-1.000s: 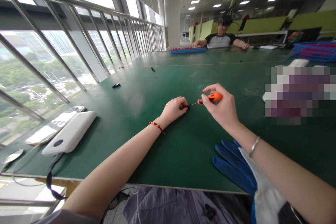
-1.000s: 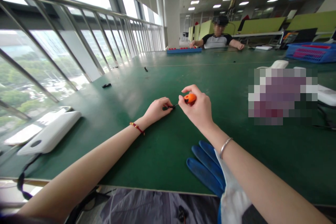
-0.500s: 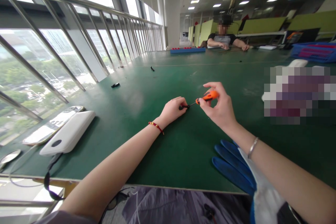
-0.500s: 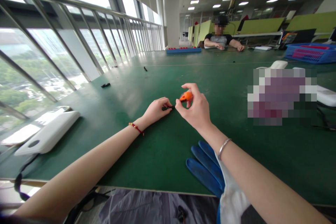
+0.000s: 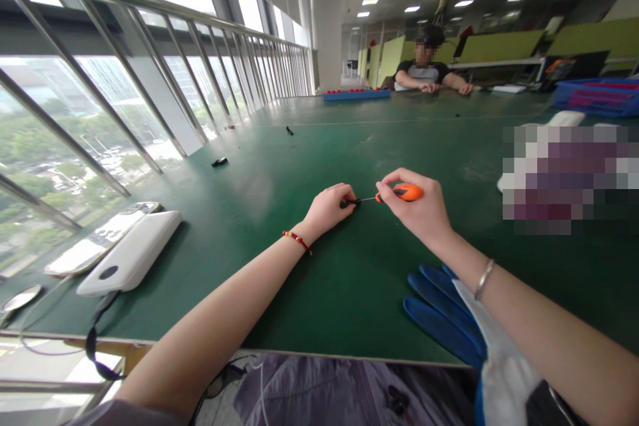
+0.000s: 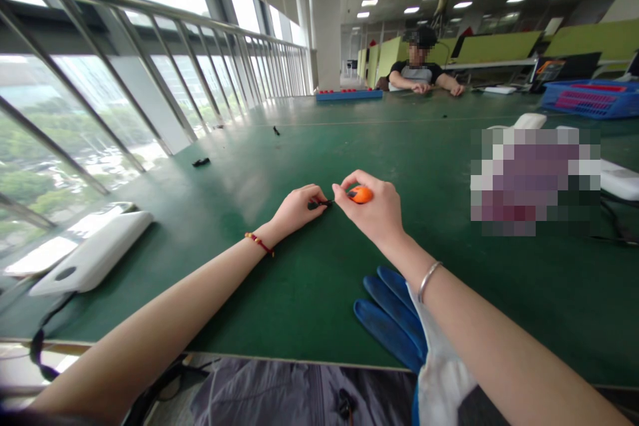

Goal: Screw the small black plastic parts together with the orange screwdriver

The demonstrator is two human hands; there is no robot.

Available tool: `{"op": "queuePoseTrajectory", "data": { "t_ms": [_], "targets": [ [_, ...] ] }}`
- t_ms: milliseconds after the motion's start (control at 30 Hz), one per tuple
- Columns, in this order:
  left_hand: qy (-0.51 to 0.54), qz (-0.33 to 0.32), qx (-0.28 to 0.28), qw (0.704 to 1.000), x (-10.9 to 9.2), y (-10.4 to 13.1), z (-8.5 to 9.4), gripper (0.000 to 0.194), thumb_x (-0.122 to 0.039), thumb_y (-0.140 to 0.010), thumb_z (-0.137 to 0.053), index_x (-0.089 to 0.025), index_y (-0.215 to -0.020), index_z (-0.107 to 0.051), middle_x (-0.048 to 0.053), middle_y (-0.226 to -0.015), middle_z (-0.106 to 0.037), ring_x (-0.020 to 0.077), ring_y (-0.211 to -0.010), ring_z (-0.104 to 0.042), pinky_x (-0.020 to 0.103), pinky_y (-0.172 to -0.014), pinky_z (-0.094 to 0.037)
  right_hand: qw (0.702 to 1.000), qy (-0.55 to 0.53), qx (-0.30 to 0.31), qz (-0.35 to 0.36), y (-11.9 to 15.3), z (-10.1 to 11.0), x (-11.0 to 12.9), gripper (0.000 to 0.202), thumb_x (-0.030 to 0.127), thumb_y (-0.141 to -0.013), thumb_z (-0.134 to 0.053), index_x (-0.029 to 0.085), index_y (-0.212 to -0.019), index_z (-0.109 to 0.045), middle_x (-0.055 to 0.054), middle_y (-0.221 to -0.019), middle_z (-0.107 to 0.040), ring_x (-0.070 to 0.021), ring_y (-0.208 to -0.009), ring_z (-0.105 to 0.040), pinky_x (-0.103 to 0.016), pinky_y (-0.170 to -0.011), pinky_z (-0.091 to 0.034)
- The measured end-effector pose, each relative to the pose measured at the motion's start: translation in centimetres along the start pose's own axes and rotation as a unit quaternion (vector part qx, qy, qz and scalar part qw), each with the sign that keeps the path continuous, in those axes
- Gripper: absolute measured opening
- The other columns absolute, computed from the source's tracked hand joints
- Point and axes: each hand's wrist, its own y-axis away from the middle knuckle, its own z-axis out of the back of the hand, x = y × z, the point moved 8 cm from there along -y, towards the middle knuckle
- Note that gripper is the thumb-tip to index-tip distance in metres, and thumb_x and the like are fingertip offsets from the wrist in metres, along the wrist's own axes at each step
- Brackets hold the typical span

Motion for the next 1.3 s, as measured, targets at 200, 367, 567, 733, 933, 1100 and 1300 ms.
{"op": "queuePoseTrajectory", "data": {
  "t_ms": [200,367,567,733,933,1100,1300],
  "targets": [
    [-0.002,0.000,0.001,1.000,0.03,0.01,-0.02,0.007,-0.014,-0.074,-0.055,-0.019,-0.079,-0.059,0.001,-0.083,-0.062,0.0148,-0.077,-0.059,0.025,-0.068,-0.048,0.999,-0.027,-0.028,0.009,-0.03,0.51,0.14,0.021,0.027,-0.071,-0.062,0.022,-0.091,-0.058,0.001,-0.070,-0.061,-0.0150,-0.059,-0.057,-0.027,-0.059,-0.043],
    [-0.002,0.004,0.004,1.000,0.10,0.05,-0.06,0.006,-0.015,-0.075,-0.056,-0.019,-0.079,-0.059,0.001,-0.084,-0.062,0.0151,-0.077,-0.059,0.026,-0.068,-0.048,1.000,-0.001,-0.020,-0.001,-0.10,0.52,-0.03,0.021,0.035,-0.073,-0.062,0.022,-0.089,-0.059,0.005,-0.057,-0.053,-0.0143,-0.052,-0.053,-0.027,-0.058,-0.041],
    [0.001,-0.002,-0.001,1.000,0.09,0.07,-0.06,0.006,-0.015,-0.075,-0.056,-0.019,-0.078,-0.058,0.001,-0.083,-0.062,0.0146,-0.076,-0.058,0.025,-0.067,-0.047,1.000,-0.021,-0.007,0.016,-0.08,0.32,0.36,0.016,0.029,-0.072,-0.061,0.021,-0.086,-0.060,0.001,-0.067,-0.060,-0.0140,-0.055,-0.054,-0.027,-0.060,-0.043],
    [0.001,0.000,0.003,1.000,0.00,0.07,0.00,0.006,-0.015,-0.075,-0.056,-0.019,-0.078,-0.058,0.001,-0.083,-0.062,0.0150,-0.077,-0.059,0.025,-0.068,-0.047,1.000,-0.005,-0.010,0.014,-0.15,0.40,0.25,0.022,0.033,-0.073,-0.062,0.021,-0.091,-0.058,0.005,-0.057,-0.052,-0.0140,-0.052,-0.051,-0.027,-0.060,-0.041],
    [0.006,-0.003,0.000,1.000,0.01,0.07,-0.03,0.007,-0.014,-0.074,-0.055,-0.019,-0.078,-0.058,0.001,-0.083,-0.061,0.0146,-0.076,-0.058,0.025,-0.068,-0.047,1.000,-0.015,-0.010,0.021,-0.11,0.41,0.45,0.011,0.031,-0.074,-0.059,0.021,-0.081,-0.060,0.000,-0.069,-0.061,-0.0149,-0.059,-0.056,-0.028,-0.062,-0.042],
    [0.007,-0.003,-0.004,1.000,0.09,0.03,-0.04,0.005,-0.015,-0.074,-0.056,-0.019,-0.078,-0.058,0.001,-0.083,-0.061,0.0146,-0.076,-0.058,0.025,-0.067,-0.047,1.000,-0.014,-0.010,0.016,-0.11,0.38,0.33,0.027,0.030,-0.071,-0.062,0.021,-0.096,-0.057,0.004,-0.063,-0.054,-0.0144,-0.055,-0.053,-0.028,-0.061,-0.042],
    [0.004,0.000,-0.002,1.000,0.12,-0.01,-0.03,0.006,-0.014,-0.074,-0.055,-0.019,-0.078,-0.058,0.001,-0.083,-0.062,0.0143,-0.076,-0.058,0.025,-0.067,-0.047,1.000,-0.011,0.002,0.009,-0.11,0.24,0.23,0.014,0.034,-0.077,-0.058,0.020,-0.075,-0.061,0.000,-0.065,-0.060,-0.0151,-0.059,-0.056,-0.028,-0.061,-0.042]
  ]
}}
